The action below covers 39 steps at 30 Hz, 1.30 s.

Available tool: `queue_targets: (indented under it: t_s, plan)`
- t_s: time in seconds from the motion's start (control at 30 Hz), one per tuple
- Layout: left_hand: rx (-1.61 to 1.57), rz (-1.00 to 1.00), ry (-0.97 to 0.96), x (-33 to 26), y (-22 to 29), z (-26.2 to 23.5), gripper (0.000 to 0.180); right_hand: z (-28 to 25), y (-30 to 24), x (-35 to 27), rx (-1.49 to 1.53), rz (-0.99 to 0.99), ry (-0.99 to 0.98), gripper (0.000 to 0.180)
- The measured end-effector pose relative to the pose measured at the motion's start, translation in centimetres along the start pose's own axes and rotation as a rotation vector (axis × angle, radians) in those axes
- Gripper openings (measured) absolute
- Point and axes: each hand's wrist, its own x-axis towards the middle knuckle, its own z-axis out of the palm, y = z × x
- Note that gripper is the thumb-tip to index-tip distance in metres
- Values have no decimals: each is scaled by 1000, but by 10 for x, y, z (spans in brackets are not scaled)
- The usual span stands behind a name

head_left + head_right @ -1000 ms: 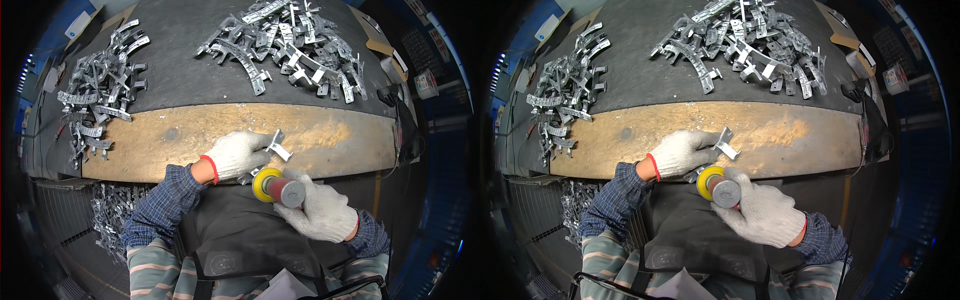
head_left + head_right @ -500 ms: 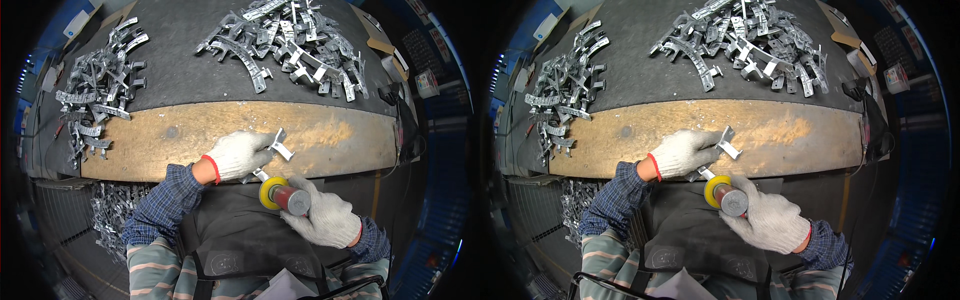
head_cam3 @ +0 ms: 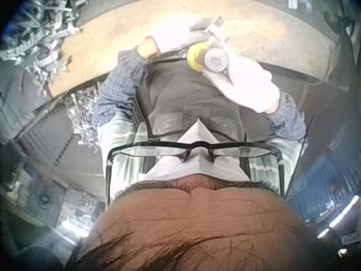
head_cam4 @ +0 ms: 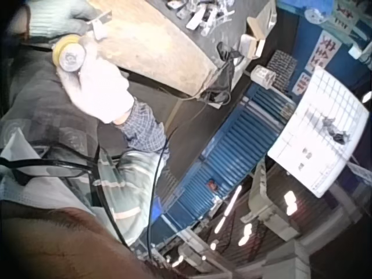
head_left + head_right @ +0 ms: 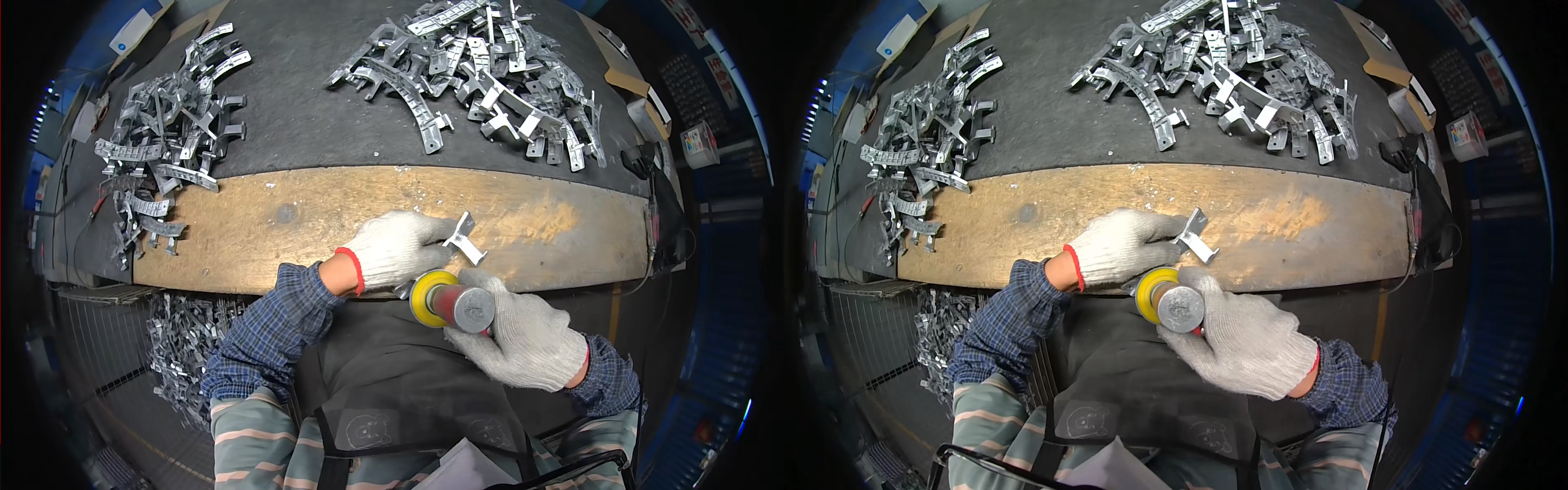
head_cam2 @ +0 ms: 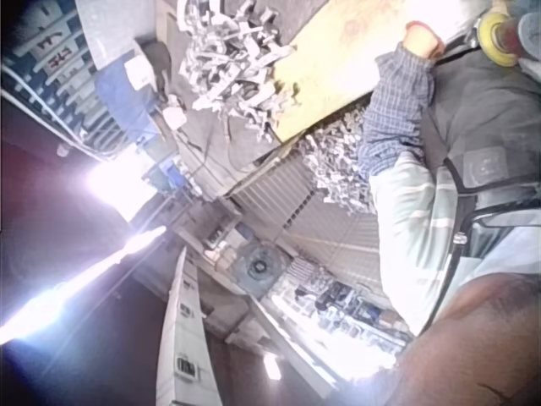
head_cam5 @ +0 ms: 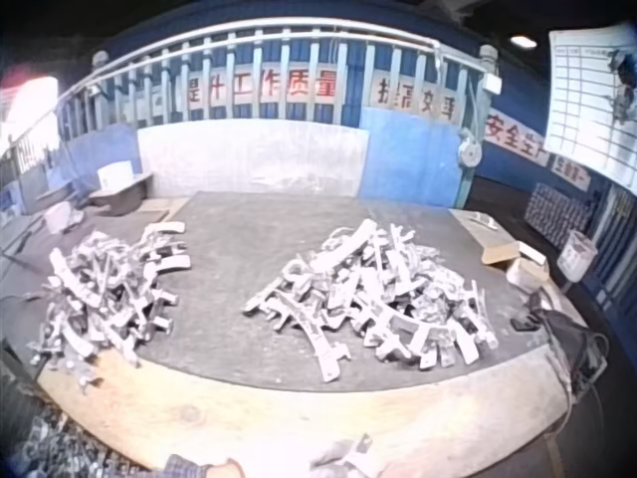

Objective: The person grinds the edges and surfaces of small metal components using a handheld electric grinder at a workbench.

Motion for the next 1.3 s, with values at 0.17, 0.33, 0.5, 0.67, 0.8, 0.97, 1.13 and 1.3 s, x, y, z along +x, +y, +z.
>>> queue_targets:
  t_s: [0.17, 0.33, 0.5, 0.67, 0.8, 0.97, 1.13, 1.3]
  plan:
    - [106, 9, -2, -2, 1, -1, 45, -9, -11, -9, -109, 70, -65, 75]
    - [62, -51, -44, -1, 8, -4, 43, 3, 8, -33, -80, 144, -49, 76]
    - [72, -20, -16, -1, 11, -4, 40, 15, 44, -50, -33, 149, 156, 73]
    - [130, -116, -12, -7, 27, -3, 44, 9, 94, -28, 197, 30, 634, 52]
    - [410, 5, -89, -5, 35, -4, 40, 1, 147, 8, 736, 357, 726, 43]
    - [1273, 387, 300, -6, 24, -76, 33, 5, 156, 22, 887, 319, 1014, 39]
    - [1609, -212, 121, 70, 47, -182, 26, 12, 175, 25, 726, 225, 1105, 33]
    - [1464, -3, 372, 90, -3, -253, 35, 22, 195, 38, 627, 94, 1137, 30]
